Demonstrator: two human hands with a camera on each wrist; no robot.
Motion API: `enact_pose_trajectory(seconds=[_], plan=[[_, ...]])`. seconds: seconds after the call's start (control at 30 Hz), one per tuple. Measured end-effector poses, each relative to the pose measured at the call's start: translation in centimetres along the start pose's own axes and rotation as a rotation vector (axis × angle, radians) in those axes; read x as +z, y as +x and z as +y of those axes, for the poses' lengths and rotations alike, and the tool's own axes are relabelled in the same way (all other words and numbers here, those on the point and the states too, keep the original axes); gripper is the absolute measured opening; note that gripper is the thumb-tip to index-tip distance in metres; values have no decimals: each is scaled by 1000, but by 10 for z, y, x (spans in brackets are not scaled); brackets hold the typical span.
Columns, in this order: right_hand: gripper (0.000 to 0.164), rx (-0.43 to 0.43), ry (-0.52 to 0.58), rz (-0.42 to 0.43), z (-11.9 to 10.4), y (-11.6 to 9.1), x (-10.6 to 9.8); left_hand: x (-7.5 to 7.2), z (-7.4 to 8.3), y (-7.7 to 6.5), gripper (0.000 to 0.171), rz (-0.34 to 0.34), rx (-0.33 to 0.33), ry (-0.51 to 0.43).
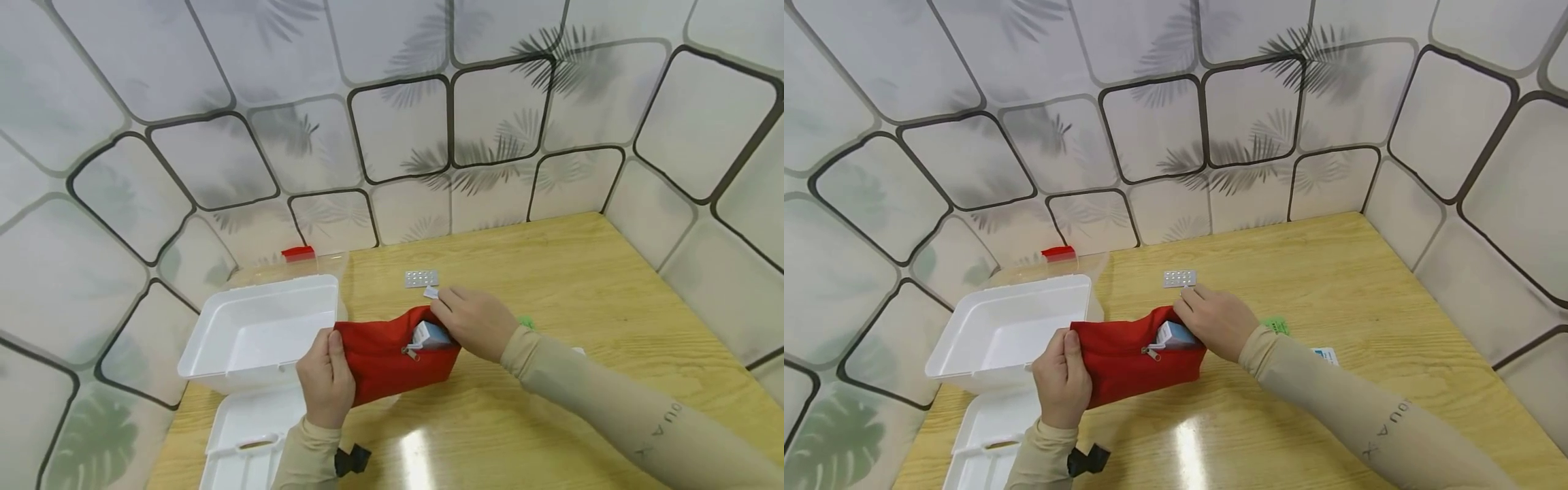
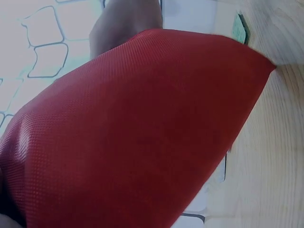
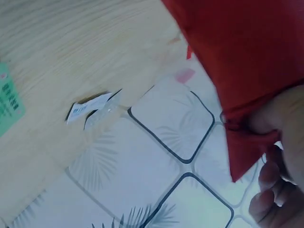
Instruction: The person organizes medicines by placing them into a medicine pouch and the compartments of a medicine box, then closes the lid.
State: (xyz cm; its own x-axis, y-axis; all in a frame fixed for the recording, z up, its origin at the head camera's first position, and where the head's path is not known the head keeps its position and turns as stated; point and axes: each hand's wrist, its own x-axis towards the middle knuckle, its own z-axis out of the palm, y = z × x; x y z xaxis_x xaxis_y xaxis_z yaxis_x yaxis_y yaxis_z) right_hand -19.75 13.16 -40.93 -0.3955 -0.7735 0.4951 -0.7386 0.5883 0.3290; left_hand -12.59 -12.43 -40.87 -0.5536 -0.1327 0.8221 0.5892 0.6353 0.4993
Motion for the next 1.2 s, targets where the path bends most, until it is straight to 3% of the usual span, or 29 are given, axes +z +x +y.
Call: enact_pose_trajectory(seconds=[0.2, 0.43, 0.67, 0.77, 1.07, 1.13, 1.2], plan=[[27, -84, -41, 149, 4, 5, 5, 0, 0, 0, 24, -16, -17, 10], [21, -168, -81, 280, 7, 12, 6, 0, 2, 0, 23, -61, -85, -3], [19, -240, -45, 379, 9, 16, 8, 0, 0, -2, 25, -50, -114, -9], [23, -245, -36, 340, 9, 18, 6, -1, -3, -3, 26, -40, -130, 5], [20, -161, -48, 59, 10, 17, 11, -2, -2, -3, 24, -49, -133, -22], [20, -166, -58, 50, 10, 17, 12, -2, -1, -2, 23, -53, -130, -33], [19, -195, -47, 99, 9, 17, 13, -2, 0, -2, 23, -54, -124, -38]])
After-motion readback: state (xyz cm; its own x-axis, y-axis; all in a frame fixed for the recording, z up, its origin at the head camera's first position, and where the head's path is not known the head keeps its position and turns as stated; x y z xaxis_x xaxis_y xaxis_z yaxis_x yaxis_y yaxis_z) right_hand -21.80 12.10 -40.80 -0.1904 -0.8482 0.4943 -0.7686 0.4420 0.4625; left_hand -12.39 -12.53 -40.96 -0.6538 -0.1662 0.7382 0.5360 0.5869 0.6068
